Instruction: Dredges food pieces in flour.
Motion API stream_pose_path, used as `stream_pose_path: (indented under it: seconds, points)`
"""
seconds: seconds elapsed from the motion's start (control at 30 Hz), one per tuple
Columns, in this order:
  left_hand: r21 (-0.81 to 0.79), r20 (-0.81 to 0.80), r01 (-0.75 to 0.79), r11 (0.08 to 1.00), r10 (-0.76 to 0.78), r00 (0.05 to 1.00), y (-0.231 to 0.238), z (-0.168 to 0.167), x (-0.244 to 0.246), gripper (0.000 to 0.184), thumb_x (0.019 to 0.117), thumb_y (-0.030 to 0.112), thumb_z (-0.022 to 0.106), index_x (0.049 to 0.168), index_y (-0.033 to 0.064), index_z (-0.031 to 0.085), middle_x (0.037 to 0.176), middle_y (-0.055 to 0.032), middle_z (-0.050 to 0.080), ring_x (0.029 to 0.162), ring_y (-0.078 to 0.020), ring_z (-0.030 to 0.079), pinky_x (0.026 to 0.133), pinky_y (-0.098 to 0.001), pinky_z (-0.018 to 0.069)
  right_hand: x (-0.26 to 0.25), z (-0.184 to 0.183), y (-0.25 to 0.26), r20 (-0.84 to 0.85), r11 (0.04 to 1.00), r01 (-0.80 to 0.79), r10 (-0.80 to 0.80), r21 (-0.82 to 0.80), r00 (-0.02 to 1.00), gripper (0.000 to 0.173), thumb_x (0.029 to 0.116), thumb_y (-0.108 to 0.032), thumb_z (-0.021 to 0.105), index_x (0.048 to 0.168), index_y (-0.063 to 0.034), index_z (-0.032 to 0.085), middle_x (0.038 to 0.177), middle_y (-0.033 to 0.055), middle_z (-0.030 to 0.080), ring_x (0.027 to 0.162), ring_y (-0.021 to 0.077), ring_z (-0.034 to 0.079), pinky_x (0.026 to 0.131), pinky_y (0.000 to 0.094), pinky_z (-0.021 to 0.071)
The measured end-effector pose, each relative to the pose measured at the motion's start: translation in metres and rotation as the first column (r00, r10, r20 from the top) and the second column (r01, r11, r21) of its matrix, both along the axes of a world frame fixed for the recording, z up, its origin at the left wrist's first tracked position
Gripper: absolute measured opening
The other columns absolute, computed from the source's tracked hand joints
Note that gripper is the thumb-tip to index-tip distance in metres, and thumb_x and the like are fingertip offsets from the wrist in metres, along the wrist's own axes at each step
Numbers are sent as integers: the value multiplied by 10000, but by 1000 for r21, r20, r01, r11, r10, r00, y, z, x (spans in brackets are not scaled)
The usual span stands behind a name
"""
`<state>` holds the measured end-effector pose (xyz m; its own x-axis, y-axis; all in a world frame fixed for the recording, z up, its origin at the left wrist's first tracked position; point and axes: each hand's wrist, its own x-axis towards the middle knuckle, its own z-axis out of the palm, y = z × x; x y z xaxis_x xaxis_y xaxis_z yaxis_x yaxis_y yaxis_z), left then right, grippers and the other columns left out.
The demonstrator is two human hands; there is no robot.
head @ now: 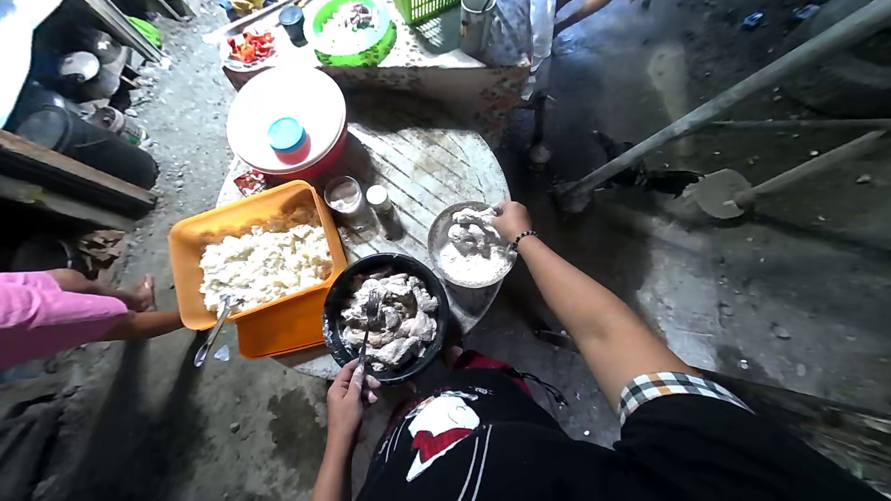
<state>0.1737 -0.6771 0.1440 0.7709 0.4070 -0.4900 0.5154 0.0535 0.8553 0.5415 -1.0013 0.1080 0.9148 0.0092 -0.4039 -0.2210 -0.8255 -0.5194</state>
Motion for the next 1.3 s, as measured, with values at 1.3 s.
stream_pose_path:
  seconds: [1.3]
  points:
    - [1, -6, 10, 1000, -10, 1000, -4, 3, -3, 299, 1098, 85, 397, 1273, -52, 596, 723, -87, 711, 504, -115, 637, 462, -237, 538, -29, -7, 37, -55, 1000, 27, -27, -5, 998, 437, 846, -166, 786, 1231, -7, 655, 1173, 257, 696, 1124, 434, 673, 958, 652, 519]
